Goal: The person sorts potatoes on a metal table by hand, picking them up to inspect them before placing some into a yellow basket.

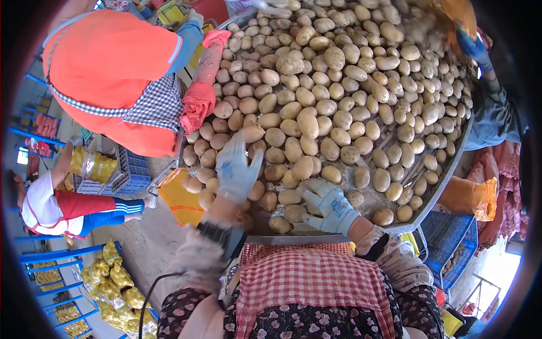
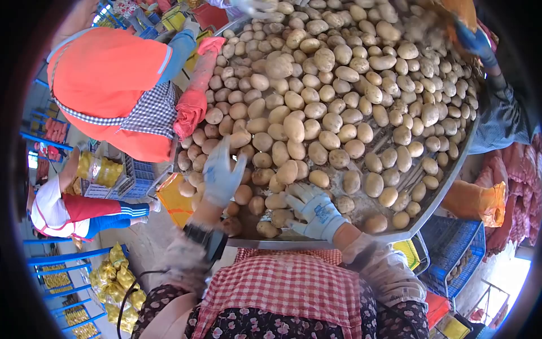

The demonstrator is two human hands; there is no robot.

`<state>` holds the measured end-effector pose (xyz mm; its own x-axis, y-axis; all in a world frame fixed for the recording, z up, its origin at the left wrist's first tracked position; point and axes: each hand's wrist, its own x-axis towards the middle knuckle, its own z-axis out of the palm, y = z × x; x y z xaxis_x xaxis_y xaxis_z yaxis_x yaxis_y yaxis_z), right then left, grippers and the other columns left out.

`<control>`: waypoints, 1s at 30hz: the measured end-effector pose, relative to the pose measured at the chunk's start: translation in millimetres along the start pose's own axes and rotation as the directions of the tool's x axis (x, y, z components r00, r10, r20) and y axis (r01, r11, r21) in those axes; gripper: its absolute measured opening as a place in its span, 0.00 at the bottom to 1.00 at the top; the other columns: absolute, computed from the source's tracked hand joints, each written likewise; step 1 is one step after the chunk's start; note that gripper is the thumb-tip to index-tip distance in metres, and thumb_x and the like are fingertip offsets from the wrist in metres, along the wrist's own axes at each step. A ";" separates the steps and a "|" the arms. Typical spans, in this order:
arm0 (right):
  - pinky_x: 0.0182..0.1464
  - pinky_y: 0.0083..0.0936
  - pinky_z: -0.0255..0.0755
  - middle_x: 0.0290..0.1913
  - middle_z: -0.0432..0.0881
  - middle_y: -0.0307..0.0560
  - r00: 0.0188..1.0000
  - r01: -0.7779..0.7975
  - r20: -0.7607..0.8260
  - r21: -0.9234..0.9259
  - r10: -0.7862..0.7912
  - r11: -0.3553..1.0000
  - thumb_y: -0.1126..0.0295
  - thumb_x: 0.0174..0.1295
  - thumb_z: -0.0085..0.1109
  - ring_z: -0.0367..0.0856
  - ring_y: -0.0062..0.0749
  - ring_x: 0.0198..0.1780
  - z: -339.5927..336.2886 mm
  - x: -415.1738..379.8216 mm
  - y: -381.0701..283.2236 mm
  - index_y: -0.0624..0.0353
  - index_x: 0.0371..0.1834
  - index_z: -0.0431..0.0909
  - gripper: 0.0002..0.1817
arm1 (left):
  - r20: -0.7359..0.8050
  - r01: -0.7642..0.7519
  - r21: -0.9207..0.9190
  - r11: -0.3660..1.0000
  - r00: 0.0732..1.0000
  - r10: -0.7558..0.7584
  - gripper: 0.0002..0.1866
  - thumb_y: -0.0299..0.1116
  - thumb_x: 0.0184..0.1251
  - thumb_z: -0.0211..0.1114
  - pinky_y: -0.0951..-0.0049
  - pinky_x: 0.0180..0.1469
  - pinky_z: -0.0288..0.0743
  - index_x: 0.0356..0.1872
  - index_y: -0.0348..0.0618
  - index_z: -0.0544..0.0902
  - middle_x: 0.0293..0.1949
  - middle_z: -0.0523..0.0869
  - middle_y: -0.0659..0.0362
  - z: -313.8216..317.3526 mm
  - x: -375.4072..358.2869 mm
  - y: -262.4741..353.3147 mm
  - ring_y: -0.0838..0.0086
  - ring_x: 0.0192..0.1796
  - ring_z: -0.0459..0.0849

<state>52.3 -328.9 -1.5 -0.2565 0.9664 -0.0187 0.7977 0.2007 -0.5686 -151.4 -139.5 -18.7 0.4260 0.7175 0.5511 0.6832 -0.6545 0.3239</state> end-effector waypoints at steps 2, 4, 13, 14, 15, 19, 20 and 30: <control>0.67 0.48 0.64 0.68 0.68 0.57 0.993 -0.054 -0.098 0.068 0.060 0.996 0.54 0.58 0.63 0.69 0.56 0.66 -2.6 -1.0 2.8 0.51 0.66 0.70 0.32 | 0.114 0.061 0.098 0.993 0.991 -0.072 0.24 0.52 0.62 0.64 0.56 0.49 0.73 0.48 0.42 0.79 0.44 0.82 0.52 31.7 17.7 -15.0 0.57 0.48 0.80; 0.62 0.40 0.72 0.57 0.78 0.55 0.955 -0.078 -0.274 0.142 0.115 0.987 0.61 0.59 0.63 0.78 0.52 0.57 0.3 -10.3 17.1 0.56 0.63 0.73 0.27 | 0.214 0.121 0.201 0.972 0.963 -0.164 0.24 0.52 0.61 0.66 0.56 0.49 0.73 0.48 0.42 0.79 0.43 0.82 0.53 37.6 24.3 -24.4 0.57 0.47 0.80; 0.45 0.27 0.77 0.41 0.82 0.46 0.874 -0.224 -0.108 0.776 0.473 0.590 0.53 0.71 0.54 0.80 0.27 0.41 -34.6 8.8 -0.9 0.64 0.64 0.70 0.28 | 0.385 -0.110 -0.514 0.851 0.857 0.343 0.29 0.51 0.56 0.70 0.57 0.52 0.75 0.51 0.38 0.78 0.47 0.83 0.49 -0.4 7.2 103.3 0.53 0.48 0.81; 0.45 0.28 0.77 0.40 0.82 0.46 0.817 -0.298 -0.082 0.787 0.571 0.540 0.52 0.71 0.53 0.80 0.28 0.41 -33.9 16.3 -2.6 0.64 0.62 0.71 0.27 | 0.380 -0.117 -0.518 0.847 0.856 0.350 0.29 0.51 0.56 0.70 0.57 0.52 0.75 0.51 0.38 0.78 0.47 0.83 0.49 6.1 3.8 107.6 0.53 0.48 0.81; 0.44 0.29 0.76 0.39 0.82 0.46 0.748 -0.369 -0.052 0.797 0.662 0.479 0.52 0.71 0.53 0.80 0.29 0.40 -32.1 19.4 -2.3 0.63 0.61 0.72 0.27 | 0.358 -0.075 -0.578 0.813 0.872 0.335 0.30 0.51 0.57 0.69 0.56 0.52 0.75 0.52 0.38 0.77 0.47 0.83 0.49 14.7 -1.3 108.0 0.53 0.48 0.81; 0.43 0.35 0.75 0.35 0.83 0.50 0.761 -0.293 -0.266 0.671 0.591 0.681 0.55 0.72 0.49 0.82 0.37 0.37 -14.6 18.0 0.5 0.63 0.50 0.78 0.20 | 0.343 -0.037 -0.607 0.794 0.889 0.304 0.31 0.52 0.58 0.68 0.56 0.52 0.75 0.54 0.37 0.77 0.48 0.83 0.48 21.8 -20.8 103.5 0.52 0.50 0.81; 0.45 0.38 0.74 0.33 0.83 0.51 0.745 -0.295 -0.319 0.631 0.586 0.717 0.55 0.73 0.46 0.83 0.41 0.40 -12.2 19.0 -1.1 0.63 0.47 0.79 0.20 | 0.348 -0.038 -0.619 0.785 0.883 0.316 0.31 0.52 0.58 0.68 0.56 0.52 0.75 0.54 0.37 0.77 0.48 0.83 0.48 18.2 -20.7 105.0 0.52 0.50 0.81; 0.23 0.18 0.68 0.27 0.82 0.41 0.810 -0.360 0.129 0.879 0.572 0.313 0.57 0.72 0.44 0.75 0.21 0.21 -56.2 -25.9 43.8 0.58 0.43 0.81 0.18 | 0.137 0.005 -0.703 0.711 0.982 0.129 0.36 0.35 0.54 0.76 0.57 0.64 0.68 0.64 0.38 0.72 0.56 0.77 0.48 24.8 -20.2 104.8 0.52 0.58 0.75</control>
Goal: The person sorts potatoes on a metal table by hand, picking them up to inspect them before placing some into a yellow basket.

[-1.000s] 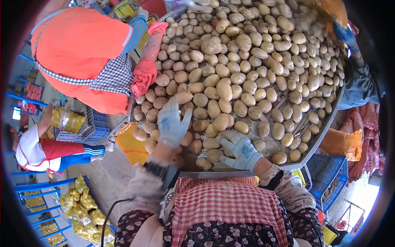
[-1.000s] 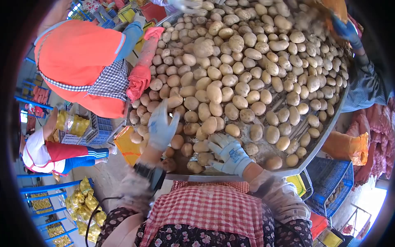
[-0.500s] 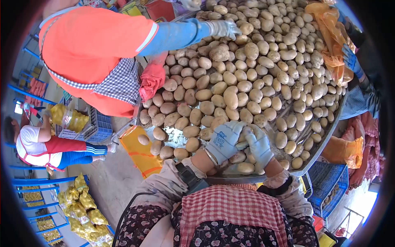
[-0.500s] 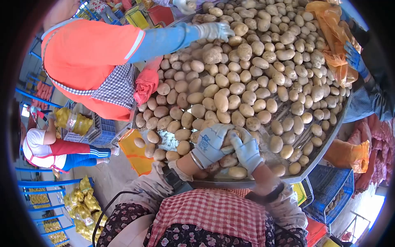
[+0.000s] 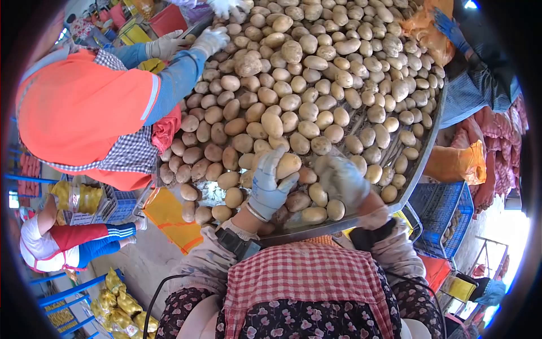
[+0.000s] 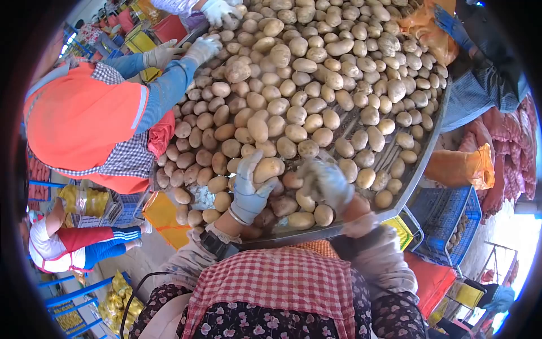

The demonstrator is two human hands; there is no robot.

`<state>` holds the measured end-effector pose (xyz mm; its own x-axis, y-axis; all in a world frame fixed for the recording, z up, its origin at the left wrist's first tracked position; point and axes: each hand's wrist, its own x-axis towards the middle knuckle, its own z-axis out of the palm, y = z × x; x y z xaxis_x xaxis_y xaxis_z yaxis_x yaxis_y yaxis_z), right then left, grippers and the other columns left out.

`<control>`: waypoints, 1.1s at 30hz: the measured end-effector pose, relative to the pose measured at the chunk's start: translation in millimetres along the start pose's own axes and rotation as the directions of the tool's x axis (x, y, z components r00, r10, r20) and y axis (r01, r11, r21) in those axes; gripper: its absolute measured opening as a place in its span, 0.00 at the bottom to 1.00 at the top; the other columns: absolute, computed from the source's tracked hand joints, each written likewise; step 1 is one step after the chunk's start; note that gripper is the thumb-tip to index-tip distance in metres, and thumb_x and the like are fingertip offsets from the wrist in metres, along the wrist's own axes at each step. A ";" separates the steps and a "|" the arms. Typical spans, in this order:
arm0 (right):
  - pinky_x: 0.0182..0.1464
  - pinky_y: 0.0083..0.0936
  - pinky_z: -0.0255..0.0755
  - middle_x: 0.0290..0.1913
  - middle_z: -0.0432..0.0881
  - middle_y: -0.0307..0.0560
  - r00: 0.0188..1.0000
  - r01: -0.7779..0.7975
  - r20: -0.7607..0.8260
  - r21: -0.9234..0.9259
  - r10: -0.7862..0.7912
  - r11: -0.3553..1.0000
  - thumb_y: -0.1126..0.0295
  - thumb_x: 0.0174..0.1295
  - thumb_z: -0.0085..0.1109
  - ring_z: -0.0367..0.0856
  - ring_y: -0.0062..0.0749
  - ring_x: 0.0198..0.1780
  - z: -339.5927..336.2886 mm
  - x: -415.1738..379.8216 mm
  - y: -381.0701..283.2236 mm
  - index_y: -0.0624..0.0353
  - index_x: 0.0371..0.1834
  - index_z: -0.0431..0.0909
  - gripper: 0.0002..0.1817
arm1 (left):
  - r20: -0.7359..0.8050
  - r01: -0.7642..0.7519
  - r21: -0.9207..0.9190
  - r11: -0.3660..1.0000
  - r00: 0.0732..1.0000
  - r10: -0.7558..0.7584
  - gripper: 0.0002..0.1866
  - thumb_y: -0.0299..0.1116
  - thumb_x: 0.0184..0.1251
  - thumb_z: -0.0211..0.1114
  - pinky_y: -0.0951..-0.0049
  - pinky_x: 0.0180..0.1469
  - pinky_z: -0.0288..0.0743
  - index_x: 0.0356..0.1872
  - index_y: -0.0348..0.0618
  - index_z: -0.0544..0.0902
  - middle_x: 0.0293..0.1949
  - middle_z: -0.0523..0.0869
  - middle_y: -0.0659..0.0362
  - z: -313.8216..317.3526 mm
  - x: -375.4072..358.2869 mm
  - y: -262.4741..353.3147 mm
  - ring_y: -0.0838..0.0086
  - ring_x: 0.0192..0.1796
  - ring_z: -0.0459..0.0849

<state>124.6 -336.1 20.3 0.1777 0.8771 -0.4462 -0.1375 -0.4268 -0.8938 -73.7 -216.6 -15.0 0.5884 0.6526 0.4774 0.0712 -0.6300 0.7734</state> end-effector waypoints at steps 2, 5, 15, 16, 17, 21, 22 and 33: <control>0.34 0.27 0.73 0.33 0.82 0.43 0.848 0.408 -0.073 -0.544 -0.525 0.733 0.69 0.66 0.55 0.79 0.33 0.33 -68.4 -12.5 45.7 0.61 0.37 0.78 0.07 | -0.002 -0.062 0.097 0.993 0.998 0.062 0.36 0.34 0.55 0.75 0.59 0.62 0.71 0.66 0.38 0.70 0.56 0.78 0.49 -8.2 7.1 -4.3 0.56 0.57 0.77; 0.34 0.21 0.75 0.40 0.81 0.37 0.798 0.594 -0.561 0.666 -0.221 0.452 0.42 0.69 0.46 0.79 0.22 0.34 -139.9 -71.4 2.3 0.58 0.61 0.73 0.31 | -0.019 0.082 -0.037 0.996 0.996 -0.083 0.38 0.30 0.58 0.73 0.66 0.57 0.75 0.69 0.38 0.66 0.55 0.78 0.51 -9.1 3.8 -47.6 0.64 0.53 0.79; 0.46 0.23 0.76 0.62 0.71 0.46 0.952 0.239 0.029 0.550 -0.304 0.800 0.49 0.68 0.55 0.72 0.29 0.58 24.2 -21.1 -13.9 0.56 0.79 0.46 0.43 | 0.298 -0.132 -0.137 0.982 0.940 0.168 0.38 0.52 0.62 0.66 0.52 0.60 0.71 0.68 0.39 0.67 0.56 0.78 0.44 -1.8 52.3 16.8 0.48 0.56 0.79; 0.40 0.22 0.77 0.56 0.76 0.47 0.990 0.139 -0.084 0.495 -0.112 0.858 0.56 0.69 0.53 0.76 0.29 0.52 33.3 -6.1 -4.7 0.59 0.74 0.59 0.33 | 0.265 -0.246 -0.006 0.969 0.934 0.238 0.38 0.52 0.63 0.64 0.50 0.62 0.68 0.68 0.39 0.67 0.60 0.75 0.43 -1.1 51.3 10.7 0.47 0.60 0.76; 0.40 0.22 0.77 0.56 0.76 0.47 0.991 0.131 -0.055 0.496 -0.120 0.858 0.56 0.69 0.53 0.76 0.29 0.52 35.2 0.6 -7.5 0.59 0.74 0.59 0.33 | 0.247 -0.350 0.124 0.929 0.917 0.313 0.38 0.53 0.64 0.62 0.48 0.64 0.65 0.68 0.39 0.67 0.64 0.72 0.41 -6.0 54.1 6.8 0.46 0.63 0.73; 0.30 0.19 0.71 0.37 0.82 0.45 0.989 0.042 -0.148 0.318 0.005 0.947 0.61 0.70 0.48 0.78 0.24 0.31 39.1 5.5 -19.1 0.64 0.51 0.77 0.18 | -0.074 0.179 0.600 0.779 0.983 -0.169 0.36 0.50 0.65 0.61 0.46 0.67 0.61 0.69 0.40 0.66 0.68 0.68 0.42 -49.1 21.4 -56.1 0.46 0.67 0.69; 0.29 0.18 0.69 0.37 0.82 0.45 0.985 0.086 -0.168 0.225 -0.048 0.970 0.61 0.71 0.47 0.77 0.23 0.30 36.7 6.5 -17.0 0.64 0.51 0.77 0.18 | 0.019 0.101 0.644 0.758 0.989 -0.148 0.33 0.48 0.64 0.61 0.45 0.66 0.62 0.67 0.39 0.69 0.68 0.68 0.43 -60.1 -0.7 -61.5 0.45 0.66 0.69; 0.60 0.42 0.71 0.52 0.82 0.56 0.612 0.280 -0.124 -0.890 -0.781 0.360 0.68 0.66 0.53 0.78 0.53 0.56 30.9 39.8 -7.8 0.61 0.50 0.80 0.13 | -0.091 0.207 0.892 0.401 0.953 -0.289 0.28 0.53 0.59 0.64 0.45 0.75 0.46 0.56 0.47 0.82 0.73 0.62 0.50 -133.0 40.8 -123.9 0.51 0.76 0.54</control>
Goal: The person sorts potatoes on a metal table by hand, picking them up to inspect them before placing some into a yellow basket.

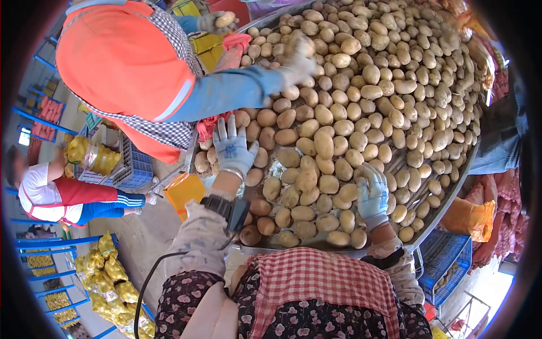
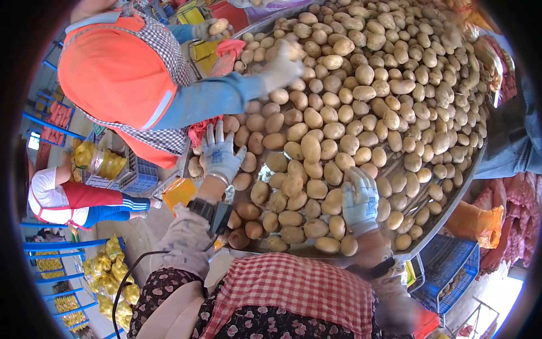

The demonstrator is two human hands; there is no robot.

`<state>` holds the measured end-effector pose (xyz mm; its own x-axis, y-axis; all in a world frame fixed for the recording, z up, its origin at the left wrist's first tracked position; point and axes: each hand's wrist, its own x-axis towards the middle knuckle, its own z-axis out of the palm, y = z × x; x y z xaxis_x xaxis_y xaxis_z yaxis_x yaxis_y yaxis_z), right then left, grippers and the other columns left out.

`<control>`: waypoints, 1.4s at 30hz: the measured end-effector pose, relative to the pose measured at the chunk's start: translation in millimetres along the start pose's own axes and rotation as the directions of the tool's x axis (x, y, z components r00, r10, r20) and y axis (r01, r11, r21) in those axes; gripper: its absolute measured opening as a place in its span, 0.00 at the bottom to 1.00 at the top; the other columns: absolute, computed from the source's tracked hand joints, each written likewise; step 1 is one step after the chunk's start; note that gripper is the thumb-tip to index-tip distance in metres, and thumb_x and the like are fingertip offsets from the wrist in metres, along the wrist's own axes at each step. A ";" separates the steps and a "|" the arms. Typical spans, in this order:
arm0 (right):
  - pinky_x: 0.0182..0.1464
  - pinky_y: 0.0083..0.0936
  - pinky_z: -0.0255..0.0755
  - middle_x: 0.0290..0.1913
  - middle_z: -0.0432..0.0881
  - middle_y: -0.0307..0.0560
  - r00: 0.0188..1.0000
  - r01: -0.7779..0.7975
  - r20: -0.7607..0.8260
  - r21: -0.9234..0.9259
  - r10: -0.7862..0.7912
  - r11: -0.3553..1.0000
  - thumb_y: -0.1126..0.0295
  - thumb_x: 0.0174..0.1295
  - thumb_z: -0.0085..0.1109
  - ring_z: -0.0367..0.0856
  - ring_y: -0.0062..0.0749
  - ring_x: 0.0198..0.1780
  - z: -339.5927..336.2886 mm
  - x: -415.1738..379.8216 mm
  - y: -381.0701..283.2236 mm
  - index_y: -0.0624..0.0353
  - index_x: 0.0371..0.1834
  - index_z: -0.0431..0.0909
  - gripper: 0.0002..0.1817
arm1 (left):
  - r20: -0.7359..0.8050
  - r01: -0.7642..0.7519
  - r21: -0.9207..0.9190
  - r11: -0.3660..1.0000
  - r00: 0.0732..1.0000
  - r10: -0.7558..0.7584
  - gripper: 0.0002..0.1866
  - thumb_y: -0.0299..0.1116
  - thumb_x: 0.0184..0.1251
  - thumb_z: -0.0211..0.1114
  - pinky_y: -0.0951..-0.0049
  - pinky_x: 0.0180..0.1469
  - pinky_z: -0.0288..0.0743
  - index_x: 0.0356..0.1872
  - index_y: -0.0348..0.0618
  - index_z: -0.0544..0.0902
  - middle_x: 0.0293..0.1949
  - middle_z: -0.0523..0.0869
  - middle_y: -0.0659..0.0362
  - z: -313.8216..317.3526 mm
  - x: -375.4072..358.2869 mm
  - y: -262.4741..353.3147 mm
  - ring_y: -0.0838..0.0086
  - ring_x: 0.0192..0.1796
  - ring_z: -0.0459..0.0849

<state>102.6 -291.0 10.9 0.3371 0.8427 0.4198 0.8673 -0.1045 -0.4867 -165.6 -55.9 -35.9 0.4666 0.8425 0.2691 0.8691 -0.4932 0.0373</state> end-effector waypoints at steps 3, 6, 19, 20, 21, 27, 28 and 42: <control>0.64 0.42 0.68 0.56 0.81 0.53 0.991 -0.088 0.104 0.033 0.085 0.996 0.69 0.63 0.56 0.75 0.51 0.60 3.2 -11.7 20.3 0.59 0.50 0.80 0.14 | 0.124 0.032 0.111 0.993 0.991 -0.045 0.31 0.57 0.57 0.66 0.43 0.75 0.43 0.56 0.48 0.82 0.75 0.58 0.50 12.4 20.2 -3.2 0.50 0.77 0.49; 0.64 0.42 0.68 0.55 0.81 0.52 0.989 -0.080 0.126 0.046 0.074 0.996 0.70 0.63 0.56 0.76 0.51 0.59 5.0 -17.9 28.2 0.58 0.51 0.80 0.14 | 0.214 0.051 0.166 0.985 0.973 -0.087 0.32 0.59 0.56 0.65 0.46 0.76 0.41 0.58 0.51 0.81 0.77 0.52 0.48 15.4 24.6 -1.8 0.51 0.78 0.46; 0.49 0.36 0.78 0.58 0.76 0.54 0.664 -0.635 0.738 0.642 0.122 -0.430 0.44 0.73 0.41 0.81 0.44 0.50 -2.7 14.8 -3.1 0.61 0.71 0.60 0.35 | -0.081 -0.465 -0.529 0.710 0.860 0.503 0.39 0.46 0.60 0.64 0.45 0.74 0.49 0.71 0.40 0.65 0.72 0.62 0.42 -31.0 -1.6 114.8 0.43 0.72 0.59; 0.49 0.34 0.78 0.57 0.77 0.54 0.665 -0.598 0.743 0.592 0.078 -0.541 0.44 0.73 0.39 0.82 0.43 0.49 4.9 8.3 12.4 0.62 0.70 0.61 0.35 | -0.049 -0.452 -0.474 0.756 0.870 0.490 0.36 0.46 0.60 0.63 0.45 0.73 0.49 0.69 0.42 0.66 0.71 0.63 0.43 -9.7 -9.5 106.6 0.44 0.72 0.59; 0.49 0.34 0.78 0.57 0.77 0.54 0.669 -0.584 0.737 0.605 0.102 -0.541 0.44 0.73 0.39 0.82 0.43 0.49 8.2 2.8 26.1 0.62 0.70 0.61 0.35 | -0.016 -0.439 -0.413 0.798 0.879 0.476 0.34 0.46 0.61 0.62 0.45 0.73 0.50 0.68 0.44 0.68 0.70 0.63 0.43 8.4 -21.6 90.4 0.45 0.72 0.59; 0.59 0.45 0.74 0.68 0.68 0.59 0.639 -0.279 0.705 0.586 0.309 -0.761 0.38 0.72 0.31 0.75 0.49 0.60 -20.4 5.5 11.8 0.61 0.72 0.61 0.39 | 0.352 -0.242 -0.221 0.945 0.883 0.309 0.33 0.46 0.66 0.57 0.53 0.67 0.64 0.70 0.41 0.66 0.64 0.73 0.41 -46.9 -55.6 43.2 0.50 0.65 0.71; 0.59 0.45 0.74 0.68 0.68 0.59 0.637 -0.273 0.706 0.582 0.310 -0.766 0.38 0.72 0.31 0.75 0.49 0.60 -20.9 5.0 11.0 0.61 0.72 0.61 0.39 | 0.553 -0.091 -0.194 0.977 0.812 0.186 0.33 0.47 0.67 0.57 0.55 0.64 0.69 0.70 0.40 0.66 0.61 0.76 0.40 -64.9 -53.2 42.1 0.50 0.62 0.75; 0.22 0.21 0.77 0.38 0.83 0.52 0.577 -0.293 0.752 0.556 0.320 -0.778 0.42 0.67 0.51 0.84 0.34 0.33 -18.4 -8.1 21.5 0.66 0.53 0.74 0.33 | 0.023 -0.423 -0.394 0.816 0.883 0.469 0.45 0.53 0.55 0.67 0.48 0.76 0.47 0.72 0.46 0.63 0.71 0.64 0.47 13.9 35.0 139.8 0.48 0.73 0.60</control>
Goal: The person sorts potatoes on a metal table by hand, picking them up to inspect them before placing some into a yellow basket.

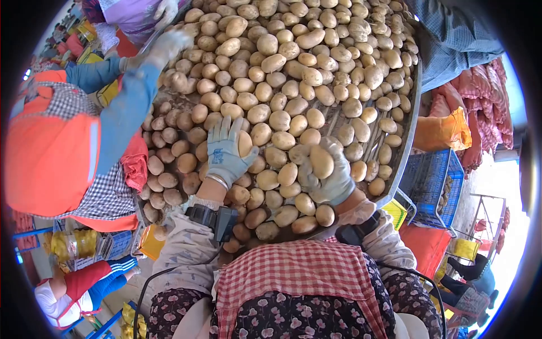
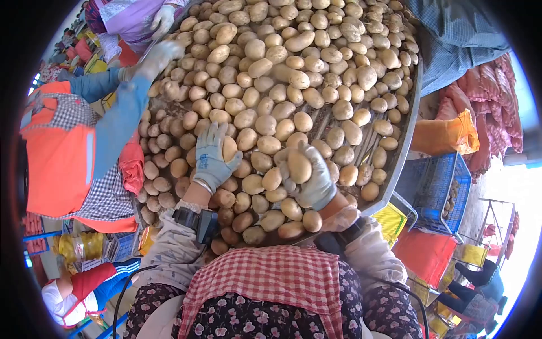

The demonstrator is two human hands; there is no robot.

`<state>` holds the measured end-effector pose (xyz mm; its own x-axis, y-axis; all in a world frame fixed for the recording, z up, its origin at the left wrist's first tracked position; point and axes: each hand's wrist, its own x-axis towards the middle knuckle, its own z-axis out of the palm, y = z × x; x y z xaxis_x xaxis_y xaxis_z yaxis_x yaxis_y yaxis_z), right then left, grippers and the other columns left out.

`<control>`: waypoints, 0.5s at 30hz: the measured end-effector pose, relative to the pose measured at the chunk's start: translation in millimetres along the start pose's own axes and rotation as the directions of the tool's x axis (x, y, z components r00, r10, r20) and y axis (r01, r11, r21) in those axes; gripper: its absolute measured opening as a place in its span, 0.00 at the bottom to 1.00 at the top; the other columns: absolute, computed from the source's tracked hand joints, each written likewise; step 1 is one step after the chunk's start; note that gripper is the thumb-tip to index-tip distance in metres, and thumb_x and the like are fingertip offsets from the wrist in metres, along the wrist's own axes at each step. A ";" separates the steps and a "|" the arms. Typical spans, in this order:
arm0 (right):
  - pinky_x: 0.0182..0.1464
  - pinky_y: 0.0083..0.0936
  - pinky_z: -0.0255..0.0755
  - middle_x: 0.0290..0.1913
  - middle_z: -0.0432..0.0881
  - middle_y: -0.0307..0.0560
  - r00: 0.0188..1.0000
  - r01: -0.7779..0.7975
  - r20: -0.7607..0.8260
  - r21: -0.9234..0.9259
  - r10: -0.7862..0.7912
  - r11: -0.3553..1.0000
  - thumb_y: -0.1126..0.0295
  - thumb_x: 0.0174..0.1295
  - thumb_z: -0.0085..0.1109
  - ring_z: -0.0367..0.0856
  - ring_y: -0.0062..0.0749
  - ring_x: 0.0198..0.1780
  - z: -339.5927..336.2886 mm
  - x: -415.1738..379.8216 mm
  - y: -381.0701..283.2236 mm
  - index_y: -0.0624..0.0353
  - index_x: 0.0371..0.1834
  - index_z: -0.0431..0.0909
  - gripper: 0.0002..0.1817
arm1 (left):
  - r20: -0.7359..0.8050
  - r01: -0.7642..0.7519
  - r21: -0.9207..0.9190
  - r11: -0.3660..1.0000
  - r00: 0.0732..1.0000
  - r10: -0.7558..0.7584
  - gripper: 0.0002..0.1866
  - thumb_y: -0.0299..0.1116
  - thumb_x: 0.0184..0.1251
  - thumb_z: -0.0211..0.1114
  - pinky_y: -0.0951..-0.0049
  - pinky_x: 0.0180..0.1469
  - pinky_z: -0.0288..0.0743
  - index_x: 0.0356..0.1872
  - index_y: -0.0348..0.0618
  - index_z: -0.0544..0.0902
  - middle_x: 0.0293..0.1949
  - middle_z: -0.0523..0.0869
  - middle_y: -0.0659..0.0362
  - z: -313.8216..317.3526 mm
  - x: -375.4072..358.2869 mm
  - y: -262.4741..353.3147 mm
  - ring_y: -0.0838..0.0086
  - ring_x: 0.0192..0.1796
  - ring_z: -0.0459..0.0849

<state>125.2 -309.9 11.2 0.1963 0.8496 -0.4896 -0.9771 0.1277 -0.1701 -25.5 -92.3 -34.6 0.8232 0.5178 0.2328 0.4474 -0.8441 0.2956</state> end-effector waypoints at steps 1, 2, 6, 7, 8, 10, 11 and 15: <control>0.31 0.25 0.80 0.40 0.83 0.50 0.959 0.281 0.055 -0.343 -0.280 0.896 0.49 0.67 0.53 0.84 0.33 0.36 -4.5 -0.2 -5.9 0.65 0.49 0.76 0.26 | -0.010 -0.010 -0.090 0.996 1.000 0.009 0.43 0.50 0.55 0.67 0.48 0.75 0.49 0.71 0.44 0.64 0.70 0.66 0.46 -2.7 -8.7 -5.1 0.47 0.72 0.60; 0.38 0.28 0.80 0.41 0.83 0.48 0.928 0.372 0.132 -0.352 -0.348 0.859 0.56 0.66 0.53 0.83 0.31 0.39 -21.8 3.8 -18.7 0.64 0.46 0.78 0.20 | -0.023 -0.026 -0.179 0.984 0.999 0.023 0.41 0.47 0.55 0.67 0.48 0.75 0.51 0.70 0.42 0.66 0.69 0.67 0.46 -5.0 -17.8 -10.7 0.46 0.72 0.61; 0.47 0.31 0.77 0.38 0.84 0.49 0.616 0.282 0.227 -0.958 -0.754 -0.058 0.66 0.62 0.54 0.82 0.36 0.40 -44.6 6.5 -48.1 0.61 0.47 0.80 0.14 | -0.032 -0.008 -0.112 0.994 0.999 0.004 0.34 0.44 0.56 0.66 0.51 0.73 0.58 0.63 0.38 0.72 0.67 0.70 0.45 -15.1 -71.3 -34.4 0.48 0.70 0.66; 0.47 0.31 0.77 0.38 0.84 0.49 0.619 0.283 0.230 -0.957 -0.751 -0.060 0.66 0.62 0.54 0.82 0.36 0.40 -48.5 7.9 -47.1 0.61 0.47 0.80 0.14 | -0.034 -0.003 -0.111 0.994 0.999 -0.001 0.34 0.44 0.56 0.66 0.51 0.73 0.58 0.63 0.38 0.72 0.67 0.70 0.45 -22.6 -83.4 -39.5 0.48 0.70 0.66; 0.51 0.36 0.76 0.42 0.83 0.51 0.593 0.158 0.381 -0.919 -0.709 -0.361 0.63 0.61 0.56 0.81 0.42 0.44 -37.8 7.9 -40.6 0.59 0.48 0.80 0.15 | 0.030 0.039 -0.031 0.999 0.999 -0.038 0.34 0.45 0.57 0.65 0.51 0.72 0.59 0.63 0.37 0.72 0.67 0.70 0.45 -36.0 -92.4 -42.2 0.47 0.69 0.67; 0.55 0.41 0.74 0.45 0.83 0.54 0.587 0.025 0.518 -0.780 -0.622 -0.626 0.61 0.60 0.58 0.81 0.47 0.48 -23.1 6.9 -23.2 0.58 0.49 0.80 0.17 | 0.088 0.076 0.055 0.996 0.993 -0.081 0.33 0.45 0.57 0.65 0.50 0.71 0.60 0.62 0.36 0.73 0.66 0.71 0.45 -58.1 -101.5 -41.2 0.47 0.68 0.68; 0.59 0.45 0.71 0.50 0.82 0.54 0.638 -0.040 0.551 -0.675 -0.539 -0.737 0.59 0.59 0.60 0.78 0.51 0.53 -19.5 3.7 -11.1 0.57 0.50 0.80 0.19 | 0.252 0.305 0.013 0.952 0.921 -0.298 0.33 0.46 0.57 0.64 0.50 0.70 0.61 0.62 0.36 0.73 0.65 0.72 0.44 -67.7 -102.4 -39.7 0.47 0.67 0.68; 0.65 0.50 0.64 0.61 0.75 0.54 0.738 0.085 0.580 -0.587 -0.345 -0.805 0.54 0.55 0.64 0.70 0.54 0.64 -3.4 -8.3 30.1 0.56 0.54 0.79 0.25 | 0.108 0.114 -0.036 0.993 0.988 -0.110 0.33 0.47 0.59 0.62 0.49 0.69 0.60 0.63 0.38 0.73 0.64 0.72 0.42 -75.4 -74.9 9.1 0.47 0.67 0.69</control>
<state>94.4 -314.8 7.2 0.4347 0.8795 0.1934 0.8512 -0.3312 -0.4071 -109.4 -128.3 20.5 0.8021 0.5892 0.0974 0.5257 -0.7740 0.3530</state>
